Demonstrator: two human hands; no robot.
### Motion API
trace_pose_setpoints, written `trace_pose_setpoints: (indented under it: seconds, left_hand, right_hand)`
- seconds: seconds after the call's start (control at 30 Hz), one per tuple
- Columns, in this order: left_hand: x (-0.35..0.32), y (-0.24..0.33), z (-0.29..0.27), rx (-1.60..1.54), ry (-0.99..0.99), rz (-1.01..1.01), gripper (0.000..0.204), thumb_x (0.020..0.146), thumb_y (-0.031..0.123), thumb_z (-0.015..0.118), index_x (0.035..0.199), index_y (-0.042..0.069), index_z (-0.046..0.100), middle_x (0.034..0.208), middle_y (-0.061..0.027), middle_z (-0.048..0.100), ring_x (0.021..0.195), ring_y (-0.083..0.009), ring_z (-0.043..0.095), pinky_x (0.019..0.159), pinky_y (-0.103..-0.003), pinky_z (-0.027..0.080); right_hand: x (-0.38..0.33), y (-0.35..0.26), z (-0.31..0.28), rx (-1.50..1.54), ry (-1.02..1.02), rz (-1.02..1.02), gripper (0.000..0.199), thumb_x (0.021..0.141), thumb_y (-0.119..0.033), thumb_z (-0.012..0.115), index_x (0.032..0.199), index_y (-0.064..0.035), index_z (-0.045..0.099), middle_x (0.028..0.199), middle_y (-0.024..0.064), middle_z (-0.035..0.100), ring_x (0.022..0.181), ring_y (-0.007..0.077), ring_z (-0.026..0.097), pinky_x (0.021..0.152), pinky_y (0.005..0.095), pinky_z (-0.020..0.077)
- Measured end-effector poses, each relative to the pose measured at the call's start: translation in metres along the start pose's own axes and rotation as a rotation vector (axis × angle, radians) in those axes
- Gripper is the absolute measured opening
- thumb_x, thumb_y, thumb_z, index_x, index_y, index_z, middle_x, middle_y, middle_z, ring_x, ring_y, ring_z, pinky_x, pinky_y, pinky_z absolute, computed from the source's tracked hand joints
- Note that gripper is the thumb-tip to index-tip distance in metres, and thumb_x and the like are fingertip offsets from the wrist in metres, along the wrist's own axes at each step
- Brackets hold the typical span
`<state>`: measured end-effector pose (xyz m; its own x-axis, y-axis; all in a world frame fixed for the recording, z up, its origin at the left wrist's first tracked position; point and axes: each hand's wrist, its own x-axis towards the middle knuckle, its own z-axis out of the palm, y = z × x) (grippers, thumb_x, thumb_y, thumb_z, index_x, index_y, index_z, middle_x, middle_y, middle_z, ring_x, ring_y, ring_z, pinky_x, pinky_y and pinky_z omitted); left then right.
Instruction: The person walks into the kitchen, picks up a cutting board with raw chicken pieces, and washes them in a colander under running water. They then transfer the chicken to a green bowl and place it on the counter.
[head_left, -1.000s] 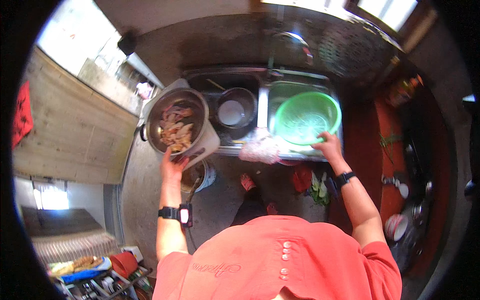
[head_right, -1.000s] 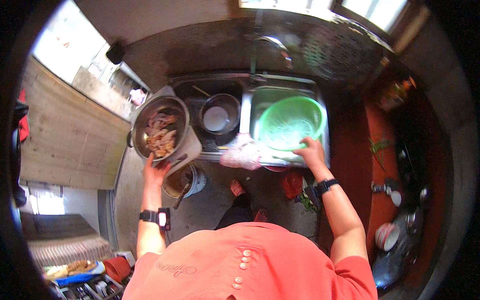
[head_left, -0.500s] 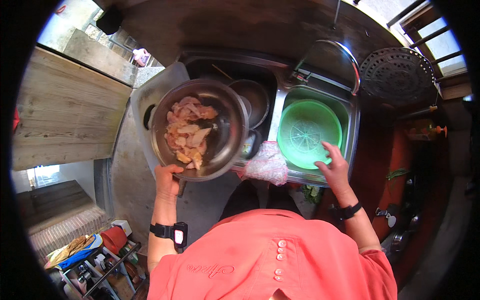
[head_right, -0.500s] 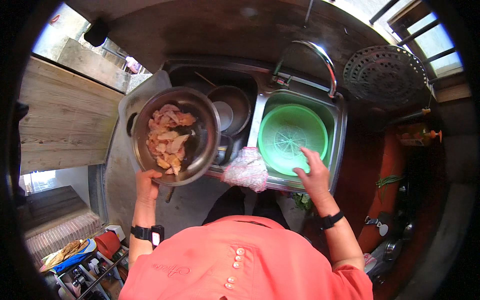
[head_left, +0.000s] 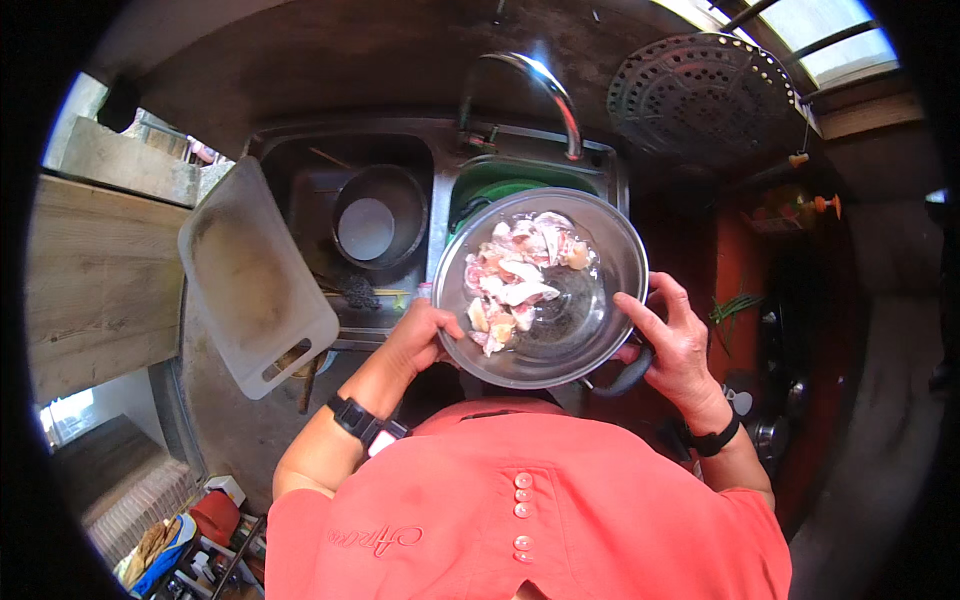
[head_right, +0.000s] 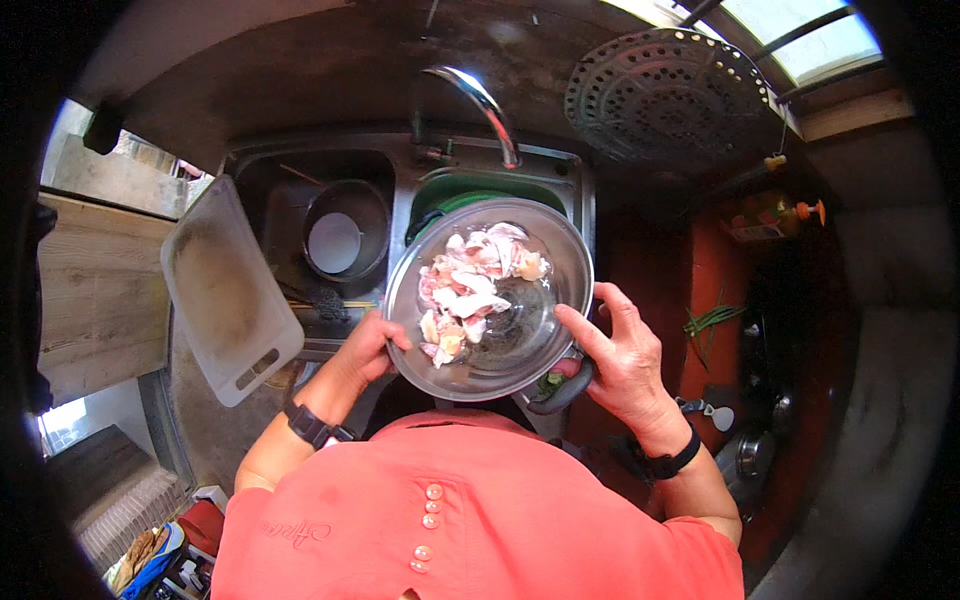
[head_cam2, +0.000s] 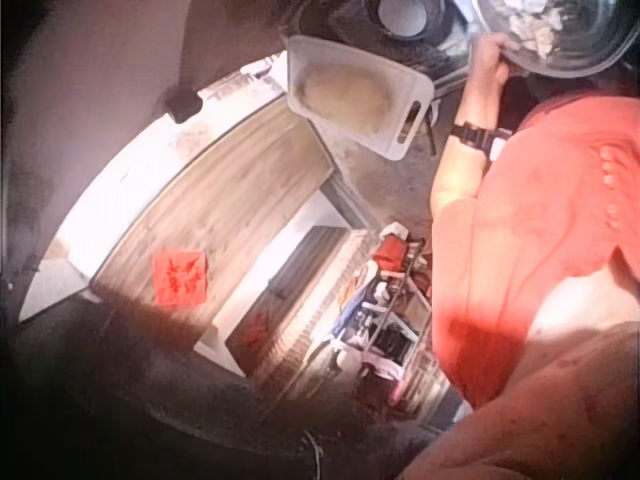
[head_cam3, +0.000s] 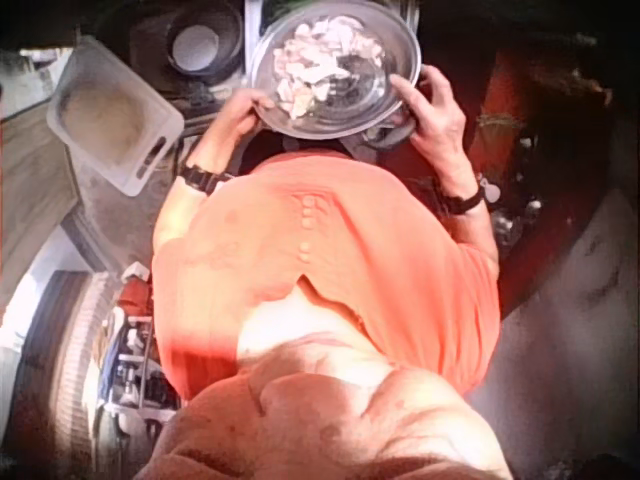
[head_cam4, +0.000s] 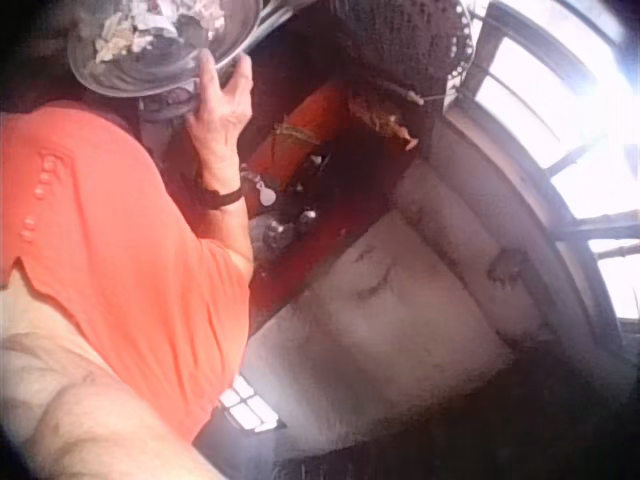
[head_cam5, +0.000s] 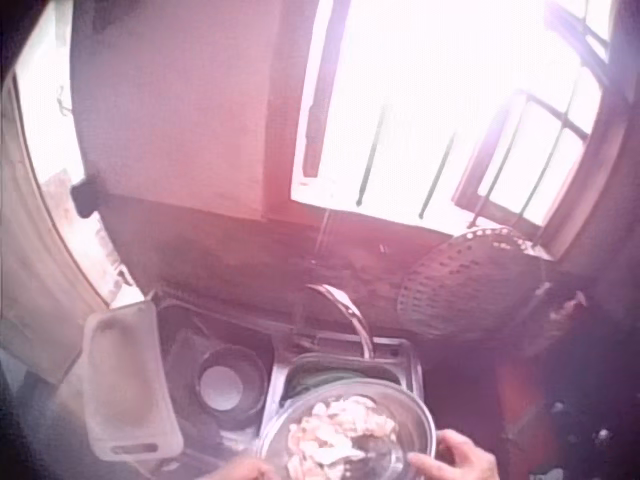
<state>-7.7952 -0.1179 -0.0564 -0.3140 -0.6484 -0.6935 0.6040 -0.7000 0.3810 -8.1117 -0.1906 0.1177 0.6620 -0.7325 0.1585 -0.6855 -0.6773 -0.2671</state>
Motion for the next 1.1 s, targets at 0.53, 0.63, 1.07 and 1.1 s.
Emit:
trace_pose_setpoints:
  seconds: [0.53,0.63,1.07,1.1]
  left_hand:
    - [0.073,-0.036,0.031,-0.092,-0.214,-0.424,0.057,0.083,0.041,0.052,0.123,0.002,0.057,0.108,-0.0241,0.065,0.078,-0.0407,0.066,0.066,-0.05,0.052]
    - [0.067,-0.033,0.03,0.012,-0.126,-0.393,0.056,0.092,0.051,0.05,0.124,0.005,0.056,0.112,-0.0236,0.065,0.075,-0.0391,0.068,0.053,-0.048,0.055]
    - [0.054,0.083,-0.005,0.54,0.219,0.138,0.046,0.094,0.04,0.059,0.081,-0.004,0.064,0.068,-0.0139,0.067,0.047,-0.0189,0.062,0.035,-0.027,0.048]
    - [0.062,0.09,-0.001,0.538,0.218,0.155,0.039,0.092,0.033,0.062,0.096,-0.005,0.066,0.07,-0.0114,0.066,0.049,-0.0171,0.061,0.038,-0.027,0.048]
  right_hand:
    - [0.077,0.047,0.013,0.354,-0.161,-0.104,0.031,0.061,-0.021,0.088,0.073,-0.0055,0.064,0.069,0.0082,0.058,0.069,0.0283,0.055,0.062,0.0368,0.044]
    - [0.104,0.045,0.015,0.303,-0.227,-0.185,0.029,0.059,-0.017,0.086,0.073,-0.005,0.063,0.068,0.0079,0.058,0.069,0.0274,0.056,0.061,0.0356,0.0446]
    - [0.159,0.016,0.024,0.083,-0.415,0.112,0.024,0.061,-0.019,0.085,0.073,-0.0064,0.068,0.067,0.0108,0.061,0.062,0.0301,0.061,0.059,0.0359,0.048]
    - [0.161,0.015,0.023,0.09,-0.468,0.143,0.024,0.062,-0.021,0.085,0.073,-0.007,0.068,0.066,0.0121,0.06,0.058,0.0306,0.06,0.058,0.0355,0.0481]
